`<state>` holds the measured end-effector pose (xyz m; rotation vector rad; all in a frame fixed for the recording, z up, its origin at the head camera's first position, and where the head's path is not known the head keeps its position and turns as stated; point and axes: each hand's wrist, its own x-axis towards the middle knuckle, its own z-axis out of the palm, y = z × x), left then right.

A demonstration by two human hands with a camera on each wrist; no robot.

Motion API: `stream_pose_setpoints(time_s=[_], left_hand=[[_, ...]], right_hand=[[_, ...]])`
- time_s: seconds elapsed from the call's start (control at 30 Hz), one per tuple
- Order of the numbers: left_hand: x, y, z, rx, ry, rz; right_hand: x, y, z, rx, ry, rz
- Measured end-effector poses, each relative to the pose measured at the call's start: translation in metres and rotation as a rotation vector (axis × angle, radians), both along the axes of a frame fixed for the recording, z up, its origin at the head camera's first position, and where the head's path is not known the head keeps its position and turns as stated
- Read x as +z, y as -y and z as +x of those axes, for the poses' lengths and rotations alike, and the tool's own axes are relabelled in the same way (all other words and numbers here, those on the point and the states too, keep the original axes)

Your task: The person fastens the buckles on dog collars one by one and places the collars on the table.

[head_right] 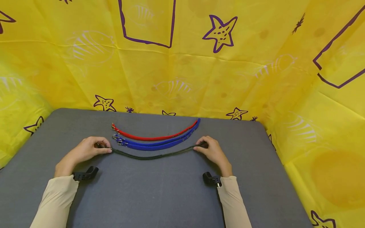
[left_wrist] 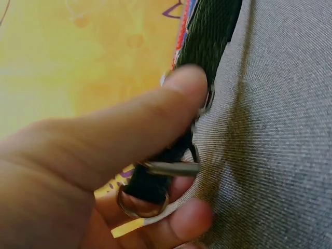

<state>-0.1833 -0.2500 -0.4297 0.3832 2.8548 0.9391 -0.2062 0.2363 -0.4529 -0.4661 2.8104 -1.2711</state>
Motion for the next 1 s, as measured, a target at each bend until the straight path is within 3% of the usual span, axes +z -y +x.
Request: stream_pose_setpoints(time_s=[0.3, 0.57, 1.0], left_hand=[[0.004, 0.0, 0.003, -0.047, 0.06, 0.08], [0.01, -0.007, 0.004, -0.09, 0.077, 0.189], [0.021, -0.021, 0.007, -0.008, -0.007, 0.196]], right_hand=[[0.004, -0.006, -0.001, 0.046, 0.089, -0.102], [0.009, -0.003, -0.002, 0.036, 0.088, -0.216], [0.019, 0.009, 0.003, 0.019, 0.055, -0.374]])
